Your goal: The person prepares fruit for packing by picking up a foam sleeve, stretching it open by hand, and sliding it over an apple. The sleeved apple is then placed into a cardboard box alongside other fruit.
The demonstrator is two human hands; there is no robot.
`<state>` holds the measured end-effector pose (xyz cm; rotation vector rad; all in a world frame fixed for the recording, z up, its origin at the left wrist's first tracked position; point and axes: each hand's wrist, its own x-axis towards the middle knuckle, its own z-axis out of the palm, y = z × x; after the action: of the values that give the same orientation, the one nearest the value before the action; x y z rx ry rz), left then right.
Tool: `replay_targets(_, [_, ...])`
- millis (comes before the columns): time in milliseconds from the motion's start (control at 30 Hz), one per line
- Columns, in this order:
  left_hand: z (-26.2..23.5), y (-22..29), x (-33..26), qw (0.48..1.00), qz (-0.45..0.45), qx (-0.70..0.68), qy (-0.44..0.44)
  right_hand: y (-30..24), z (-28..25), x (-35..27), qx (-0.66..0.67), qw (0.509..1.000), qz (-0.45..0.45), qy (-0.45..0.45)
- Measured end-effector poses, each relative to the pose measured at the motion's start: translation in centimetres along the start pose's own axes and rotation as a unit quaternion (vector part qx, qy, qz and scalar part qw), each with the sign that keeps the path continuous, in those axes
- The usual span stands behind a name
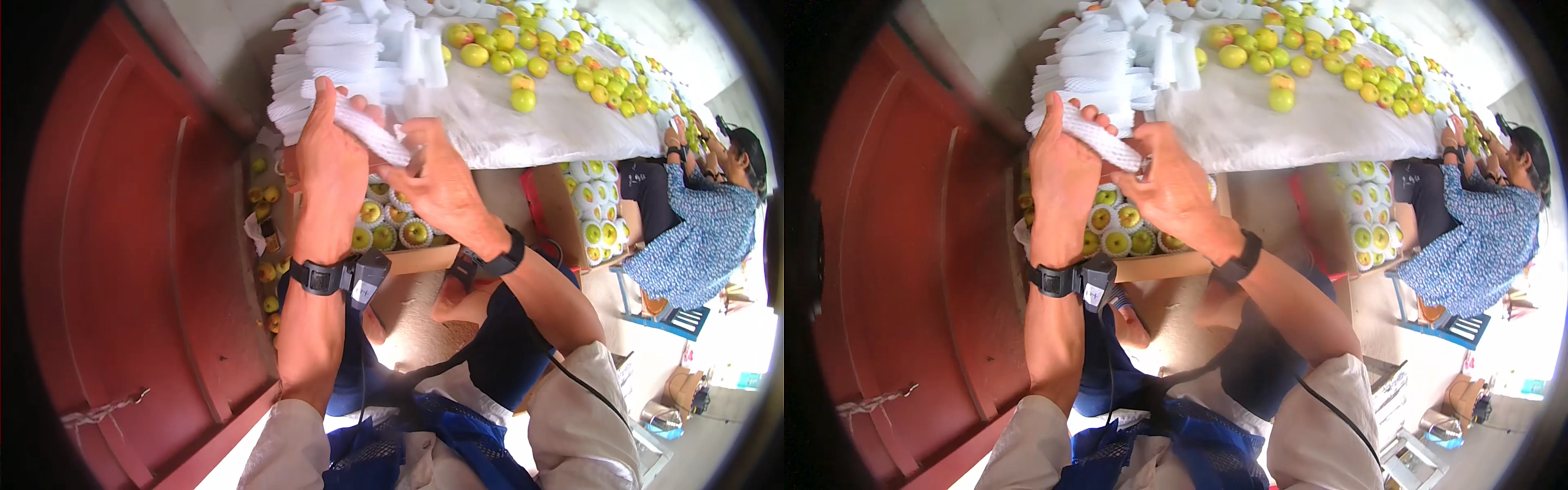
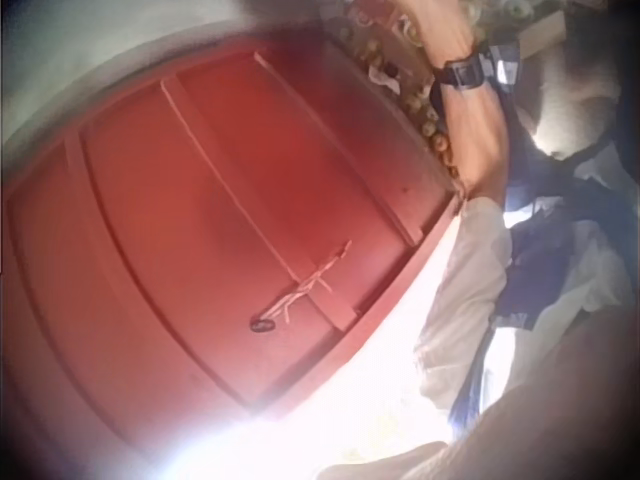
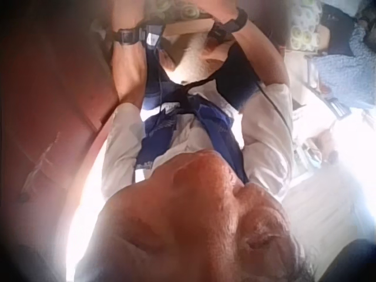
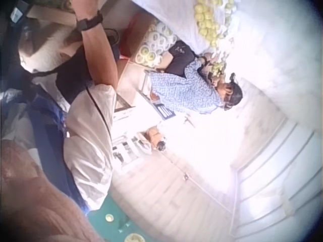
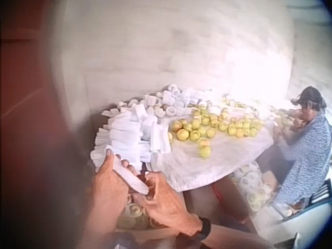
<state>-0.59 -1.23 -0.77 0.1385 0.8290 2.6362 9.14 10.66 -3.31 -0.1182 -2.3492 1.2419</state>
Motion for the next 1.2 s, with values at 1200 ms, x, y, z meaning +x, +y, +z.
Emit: replay_targets(1200, [0.0,-1.4,1.6,0.997,-0.021,0.036,-0.066,0.4,-5.1,1.6,0.327,0.919,0.219,0.032])
